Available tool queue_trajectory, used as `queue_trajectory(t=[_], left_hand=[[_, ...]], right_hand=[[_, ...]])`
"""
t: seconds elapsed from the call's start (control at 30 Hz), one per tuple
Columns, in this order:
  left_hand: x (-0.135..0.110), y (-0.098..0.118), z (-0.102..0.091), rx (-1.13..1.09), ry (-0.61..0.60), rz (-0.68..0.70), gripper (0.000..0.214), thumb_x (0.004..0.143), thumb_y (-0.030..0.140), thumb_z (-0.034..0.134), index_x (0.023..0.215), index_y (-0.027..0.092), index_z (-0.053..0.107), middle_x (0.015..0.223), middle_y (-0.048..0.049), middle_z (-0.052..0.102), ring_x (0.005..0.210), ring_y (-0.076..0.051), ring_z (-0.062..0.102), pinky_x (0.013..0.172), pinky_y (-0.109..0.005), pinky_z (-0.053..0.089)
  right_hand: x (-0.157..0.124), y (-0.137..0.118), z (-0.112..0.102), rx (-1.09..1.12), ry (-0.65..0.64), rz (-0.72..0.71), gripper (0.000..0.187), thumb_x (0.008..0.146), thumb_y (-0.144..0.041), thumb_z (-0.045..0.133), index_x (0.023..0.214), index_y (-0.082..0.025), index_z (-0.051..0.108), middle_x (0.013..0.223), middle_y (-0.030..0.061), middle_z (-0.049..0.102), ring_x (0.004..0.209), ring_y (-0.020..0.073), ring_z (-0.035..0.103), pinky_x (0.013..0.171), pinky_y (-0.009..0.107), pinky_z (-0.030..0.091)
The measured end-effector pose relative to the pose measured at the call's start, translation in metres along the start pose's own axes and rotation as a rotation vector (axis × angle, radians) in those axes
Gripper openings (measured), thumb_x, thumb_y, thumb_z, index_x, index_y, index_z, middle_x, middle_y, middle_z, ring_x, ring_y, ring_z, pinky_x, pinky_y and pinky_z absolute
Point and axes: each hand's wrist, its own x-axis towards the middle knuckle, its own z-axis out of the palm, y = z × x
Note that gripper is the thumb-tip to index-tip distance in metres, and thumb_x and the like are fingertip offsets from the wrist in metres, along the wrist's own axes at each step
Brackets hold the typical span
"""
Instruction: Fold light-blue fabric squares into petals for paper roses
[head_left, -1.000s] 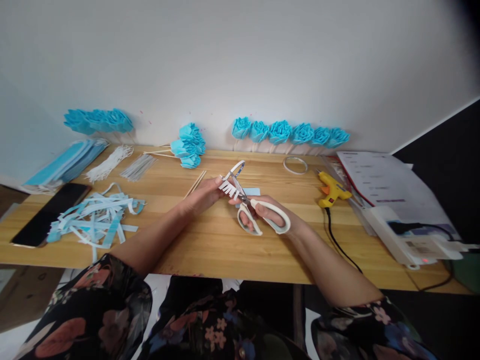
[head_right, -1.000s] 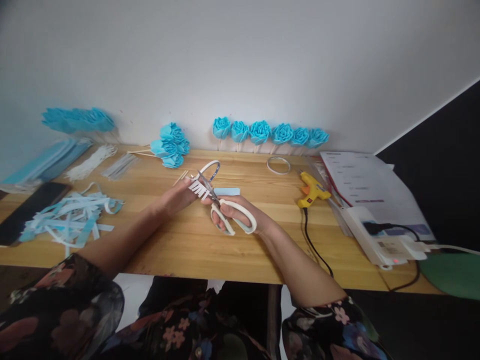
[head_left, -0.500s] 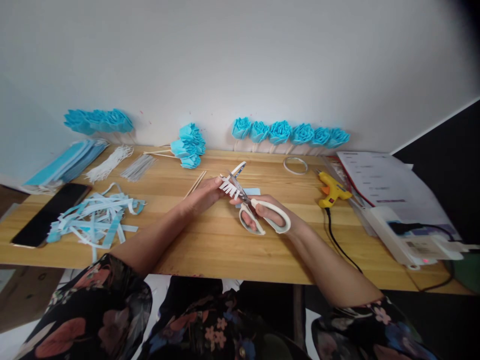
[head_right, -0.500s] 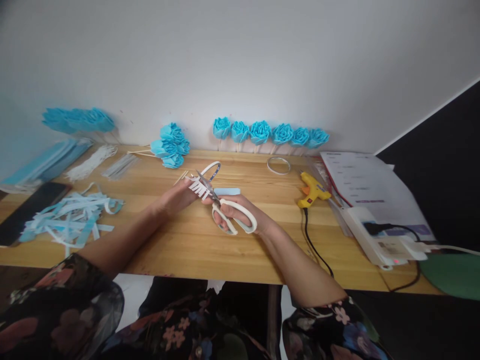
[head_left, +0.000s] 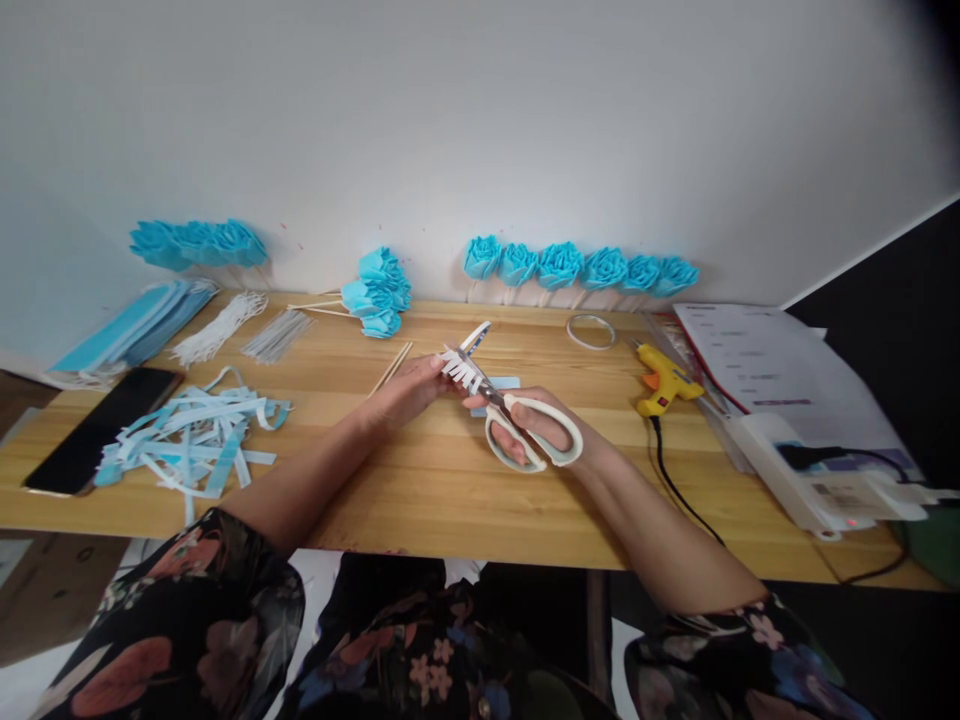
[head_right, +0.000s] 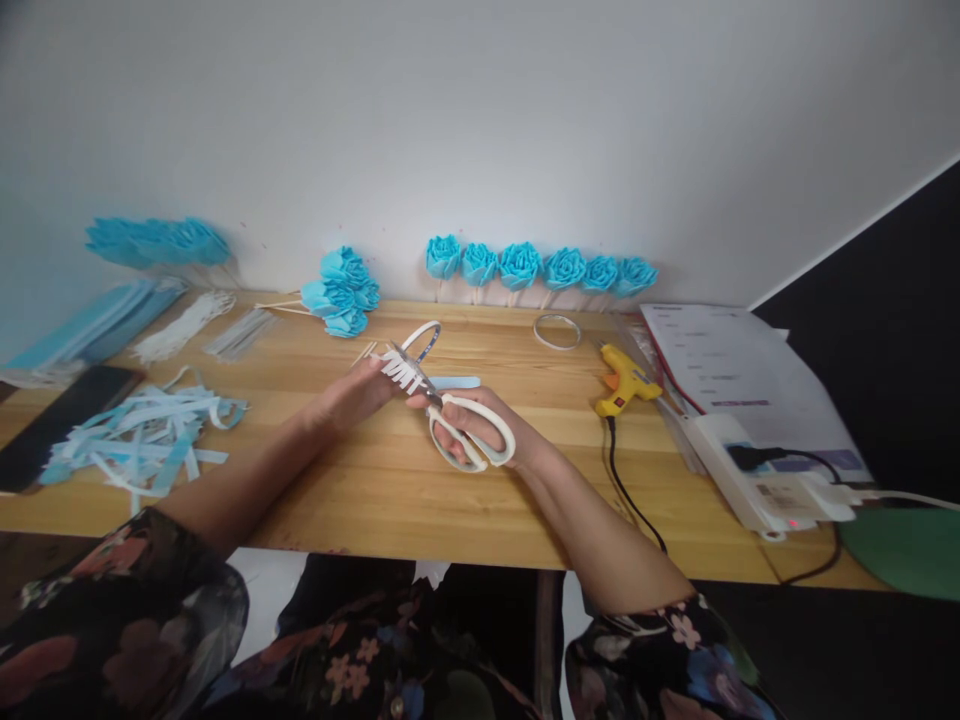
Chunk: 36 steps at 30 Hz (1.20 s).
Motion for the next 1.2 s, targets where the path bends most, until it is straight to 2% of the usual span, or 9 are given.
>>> queue_trajectory(t=[0.2,0.37,0.53,0.63,0.8,0.93,1.0,1.13,1.2], left_hand=[[0.002,0.005,0.0,-0.002,-0.012,-0.018,0.049,0.08,0.062,0.07,0.086,0.013,0.069,0.083,-0.0088,0.067,0.082,-0.021,0.062,0.085,-0.037,0.048],[0.002,0.008,0.0,0.0,0.036,0.006,0.036,0.08,0.05,0.073,0.082,0.014,0.07,0.079,-0.0077,0.067,0.079,-0.02,0.061,0.082,-0.035,0.048],[0.002,0.006,-0.003,0.138,0.132,0.066,0.039,0.075,0.051,0.08,0.069,0.015,0.069,0.066,-0.0025,0.061,0.067,-0.014,0.054,0.07,-0.029,0.043],[0.003,0.007,-0.005,0.18,0.146,0.067,0.041,0.075,0.054,0.08,0.071,0.015,0.069,0.063,-0.001,0.058,0.061,-0.012,0.049,0.063,-0.028,0.039],[0.002,0.008,-0.004,0.236,0.167,0.082,0.042,0.074,0.056,0.079,0.074,0.015,0.069,0.064,-0.0002,0.057,0.06,-0.012,0.049,0.061,-0.028,0.04],[0.001,0.01,0.002,0.356,0.196,0.048,0.037,0.079,0.052,0.076,0.083,0.015,0.072,0.06,0.0022,0.052,0.054,-0.01,0.044,0.053,-0.025,0.035],[0.002,0.015,0.007,0.426,0.207,0.068,0.034,0.082,0.049,0.073,0.082,0.015,0.072,0.061,0.0014,0.054,0.056,-0.011,0.046,0.055,-0.026,0.037],[0.014,0.029,0.016,0.642,0.165,0.13,0.035,0.085,0.046,0.069,0.065,0.017,0.069,0.072,-0.0025,0.064,0.075,-0.017,0.056,0.069,-0.028,0.04],[0.026,0.032,0.022,0.757,0.12,0.114,0.027,0.084,0.044,0.071,0.078,0.019,0.076,0.074,-0.0014,0.066,0.074,-0.018,0.056,0.069,-0.028,0.039]], right_hand=[[0.001,0.005,-0.005,0.071,0.028,-0.006,0.061,0.088,-0.061,0.065,0.125,-0.012,0.066,0.06,-0.0034,0.056,0.04,0.0061,0.046,0.036,0.018,0.035],[0.003,0.002,-0.003,0.092,0.026,-0.024,0.06,0.087,-0.061,0.065,0.121,-0.012,0.068,0.059,-0.0043,0.055,0.039,0.0055,0.043,0.035,0.018,0.033],[0.001,-0.007,0.003,0.081,0.021,0.002,0.061,0.084,-0.061,0.07,0.12,-0.012,0.068,0.059,-0.0053,0.054,0.04,0.0044,0.042,0.035,0.017,0.03],[-0.001,-0.011,0.007,0.073,0.017,-0.005,0.06,0.083,-0.058,0.073,0.121,-0.012,0.068,0.058,-0.0061,0.053,0.04,0.004,0.041,0.035,0.017,0.029],[-0.002,-0.011,0.013,0.002,0.044,-0.014,0.06,0.081,-0.057,0.074,0.121,-0.012,0.069,0.058,-0.0064,0.054,0.04,0.0033,0.04,0.036,0.017,0.029],[0.002,-0.01,0.023,-0.177,-0.017,0.113,0.052,0.078,-0.045,0.079,0.119,-0.014,0.071,0.06,-0.0057,0.057,0.045,0.0044,0.047,0.04,0.017,0.035],[0.002,-0.018,0.025,-0.234,0.027,0.105,0.049,0.077,-0.037,0.08,0.121,-0.016,0.071,0.065,-0.0045,0.06,0.048,0.0051,0.049,0.042,0.017,0.039],[-0.02,-0.055,0.019,-0.241,0.245,-0.121,0.064,0.083,-0.026,0.074,0.143,-0.025,0.053,0.088,-0.0003,0.067,0.065,0.0081,0.057,0.057,0.021,0.05],[-0.042,-0.073,0.011,-0.225,0.35,-0.217,0.064,0.088,-0.027,0.068,0.148,-0.028,0.045,0.101,0.0029,0.068,0.075,0.0109,0.06,0.063,0.024,0.053]])
